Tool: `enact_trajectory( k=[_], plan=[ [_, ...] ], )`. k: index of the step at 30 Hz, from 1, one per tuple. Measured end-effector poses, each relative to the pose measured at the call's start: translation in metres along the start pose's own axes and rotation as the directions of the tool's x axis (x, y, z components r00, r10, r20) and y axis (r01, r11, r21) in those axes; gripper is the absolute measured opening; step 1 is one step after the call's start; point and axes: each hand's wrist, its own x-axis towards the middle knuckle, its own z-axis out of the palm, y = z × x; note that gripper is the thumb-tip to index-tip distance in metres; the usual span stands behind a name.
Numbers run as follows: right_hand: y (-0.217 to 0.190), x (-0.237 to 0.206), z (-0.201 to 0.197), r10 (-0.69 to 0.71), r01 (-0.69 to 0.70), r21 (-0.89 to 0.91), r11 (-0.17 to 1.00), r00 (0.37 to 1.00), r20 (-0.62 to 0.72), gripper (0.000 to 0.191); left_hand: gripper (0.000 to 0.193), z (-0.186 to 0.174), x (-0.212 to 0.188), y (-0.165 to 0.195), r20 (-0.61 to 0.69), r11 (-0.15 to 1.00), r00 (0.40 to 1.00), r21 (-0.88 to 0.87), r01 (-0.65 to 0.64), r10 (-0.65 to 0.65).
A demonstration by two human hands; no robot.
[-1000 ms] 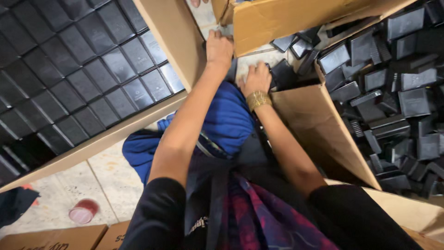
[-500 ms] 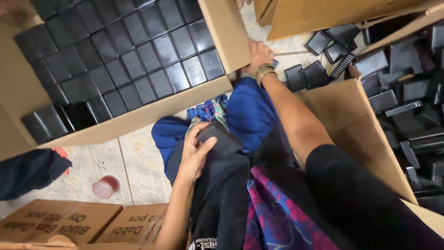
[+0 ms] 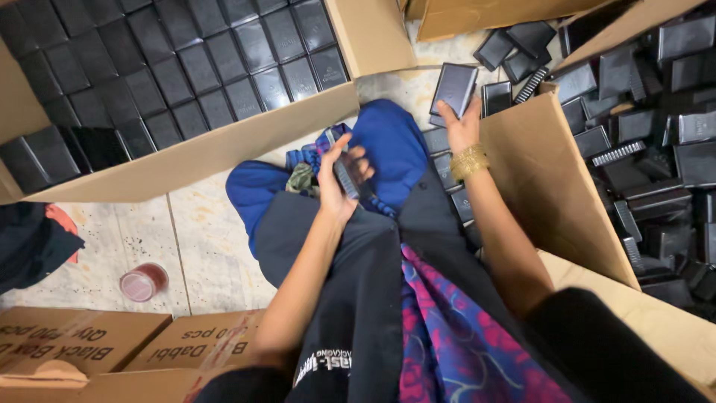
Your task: The person sits on the floor and repeatedly picks up small black rectangular containers from a large cardboard box, then places them into a second box, arranging them in neat rows. The process continues with the person handling the containers one at a time.
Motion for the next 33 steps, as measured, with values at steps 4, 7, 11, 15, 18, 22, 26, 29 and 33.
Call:
enact_trajectory(
  k=[4,7,11,15,18,22,26,29,33],
  plan=[
    [-0.035,-0.07,-0.008,0.111,-0.436,0.6,0.671,0.859,0.5,0.045,0.066,0.023,0.014,-0.02,0.206,0.958,0.961,-0.181,0.224,-0.186],
    [-0.038,-0.077,-0.019,-0.154,0.263,-0.077,0.962,0.751,0.643,0.047,0.078,0.032,0.012,-0.026,0.345,0.907,0.907,-0.251,0.338,-0.242],
    [-0.007,-0.021,-0.042,-0.221,0.404,-0.414,0.815,0.879,0.423,0.04,0.083,0.027,0.002,-0.013,0.566,0.951,0.799,-0.085,0.298,-0.2],
    [0.035,0.011,-0.044,0.041,0.624,-0.7,0.347,0.736,0.676,0.093,0.096,0.014,-0.02,0.002,0.57,0.957,0.779,0.041,0.288,-0.259],
    [0.046,0.013,-0.039,0.034,0.681,-0.687,0.251,0.703,0.71,0.078,0.108,0.006,-0.045,0.009,0.367,0.917,0.848,0.258,0.303,-0.383],
    [0.05,0.016,-0.044,0.12,0.485,-0.795,0.365,0.822,0.557,0.059,0.117,-0.001,-0.07,0.019,0.367,0.864,0.785,0.283,0.417,-0.499],
    [0.066,-0.007,-0.052,0.24,0.158,-0.88,0.449,0.927,0.289,0.063,0.122,0.0,-0.071,0.022,0.444,0.897,0.779,0.215,0.387,-0.442],
    [0.096,-0.047,-0.049,0.298,0.169,-0.947,0.274,0.921,0.251,0.064,0.123,-0.001,-0.065,0.018,0.514,0.922,0.772,0.112,0.372,-0.374],
    [0.125,-0.059,-0.038,0.123,0.187,-0.967,0.174,0.97,0.21,0.067,0.118,-0.01,-0.066,0.011,0.486,0.923,0.794,0.084,0.375,-0.366]
  ],
)
